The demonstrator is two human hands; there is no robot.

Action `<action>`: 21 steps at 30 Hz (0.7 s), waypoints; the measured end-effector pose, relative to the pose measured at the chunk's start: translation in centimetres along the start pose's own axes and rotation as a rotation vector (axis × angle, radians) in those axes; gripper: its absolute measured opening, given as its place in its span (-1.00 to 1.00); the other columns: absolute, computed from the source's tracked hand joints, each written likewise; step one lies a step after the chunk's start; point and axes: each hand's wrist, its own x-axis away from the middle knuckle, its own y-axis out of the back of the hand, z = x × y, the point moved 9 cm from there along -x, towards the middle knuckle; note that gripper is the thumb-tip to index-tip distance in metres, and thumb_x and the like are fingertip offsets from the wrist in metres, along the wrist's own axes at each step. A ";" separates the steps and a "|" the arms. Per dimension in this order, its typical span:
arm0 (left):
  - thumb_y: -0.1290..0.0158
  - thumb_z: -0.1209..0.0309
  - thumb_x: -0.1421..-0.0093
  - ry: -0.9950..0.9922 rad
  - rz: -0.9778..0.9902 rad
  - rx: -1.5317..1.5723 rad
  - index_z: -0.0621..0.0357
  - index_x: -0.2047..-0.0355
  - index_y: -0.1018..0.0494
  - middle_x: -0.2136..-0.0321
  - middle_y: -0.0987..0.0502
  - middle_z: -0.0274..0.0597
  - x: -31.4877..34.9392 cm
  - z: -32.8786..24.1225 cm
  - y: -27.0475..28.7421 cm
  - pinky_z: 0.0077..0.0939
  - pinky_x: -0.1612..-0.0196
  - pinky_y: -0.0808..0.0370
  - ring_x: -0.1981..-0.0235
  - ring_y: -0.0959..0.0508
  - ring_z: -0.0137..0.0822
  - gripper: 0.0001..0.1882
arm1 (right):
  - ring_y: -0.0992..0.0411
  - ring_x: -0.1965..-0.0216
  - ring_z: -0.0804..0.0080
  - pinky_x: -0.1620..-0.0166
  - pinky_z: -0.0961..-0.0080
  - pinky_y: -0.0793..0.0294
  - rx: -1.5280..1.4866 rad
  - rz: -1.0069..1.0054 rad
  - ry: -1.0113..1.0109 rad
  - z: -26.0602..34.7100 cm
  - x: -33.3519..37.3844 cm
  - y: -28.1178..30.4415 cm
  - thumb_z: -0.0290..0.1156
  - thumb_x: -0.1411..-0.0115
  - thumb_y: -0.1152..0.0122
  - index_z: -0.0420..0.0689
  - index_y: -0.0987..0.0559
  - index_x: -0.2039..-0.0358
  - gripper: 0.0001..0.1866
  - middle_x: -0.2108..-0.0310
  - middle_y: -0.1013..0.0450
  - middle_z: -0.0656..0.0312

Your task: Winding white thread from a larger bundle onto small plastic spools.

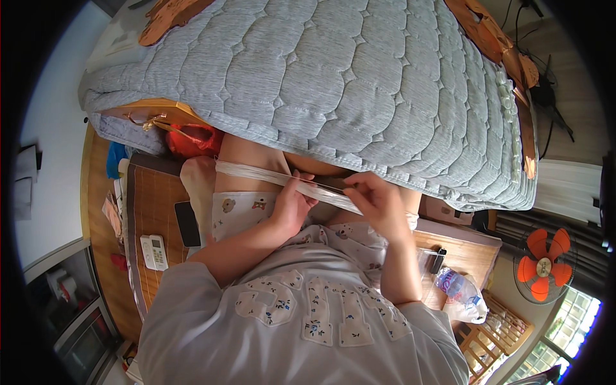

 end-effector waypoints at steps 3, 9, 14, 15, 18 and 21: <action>0.04 0.12 -0.33 0.089 -0.079 0.041 0.07 0.06 -0.41 0.19 -0.48 -0.31 0.4 0.2 0.6 -0.42 0.02 -0.33 0.11 -0.45 -0.38 -0.67 | -0.33 0.50 0.67 0.41 0.65 -0.34 0.245 0.064 -0.034 0.3 1.0 3.8 -0.52 -0.15 -0.31 -0.22 -0.59 0.16 -0.77 0.55 -0.45 0.32; 0.02 0.08 -0.30 0.583 -0.087 -0.147 0.06 -0.06 -0.36 -0.04 -0.39 -0.27 5.1 1.6 -1.9 -0.35 -0.22 -0.18 -0.15 -0.30 -0.34 -0.56 | -0.49 0.47 0.39 0.36 0.52 -0.44 0.462 -0.178 -0.094 0.7 2.0 8.4 -0.50 -0.14 -0.27 -0.25 -0.60 0.30 -0.87 0.45 -0.55 0.11; -0.09 0.24 -0.22 -0.018 0.279 -0.957 0.07 -0.21 -0.21 -0.17 -0.27 -0.25 9.2 -3.4 -10.2 -0.27 -0.28 -0.12 -0.23 -0.20 -0.24 -0.42 | -0.49 0.45 0.31 0.34 0.51 -0.43 0.292 -0.320 0.188 6.6 2.4 6.2 -0.61 -0.06 -0.28 -0.26 -0.58 0.36 -0.89 0.46 -0.53 0.10; -0.10 0.26 -0.21 -0.420 0.295 -0.994 0.07 -0.18 -0.25 -0.17 -0.28 -0.24 10.0 -6.1 -12.8 -0.26 -0.28 -0.11 -0.23 -0.19 -0.22 -0.45 | -0.50 0.43 0.29 0.34 0.50 -0.44 0.286 -0.301 0.247 8.0 2.5 5.3 -0.61 -0.05 -0.28 -0.25 -0.58 0.36 -0.89 0.46 -0.53 0.11; -0.15 0.31 -0.14 -1.139 0.288 -1.305 0.07 -0.13 -0.34 -0.18 -0.27 -0.16 12.7 -9.0 -17.7 -0.17 -0.27 -0.10 -0.23 -0.20 -0.12 -0.47 | -0.51 0.40 0.22 0.30 0.43 -0.45 0.292 -0.154 0.419 12.2 3.0 2.0 -0.62 -0.02 -0.26 -0.20 -0.57 0.34 -0.85 0.45 -0.52 0.14; -0.18 0.31 -0.06 -0.907 0.670 -1.640 0.03 -0.07 -0.40 -0.16 -0.27 -0.09 9.6 -5.6 -19.6 -0.10 -0.23 -0.15 -0.17 -0.27 -0.06 -0.48 | -0.51 0.35 0.15 0.25 0.33 -0.46 0.264 0.004 0.546 15.3 3.9 -1.2 -0.61 -0.02 -0.26 -0.16 -0.57 0.31 -0.82 0.41 -0.52 0.13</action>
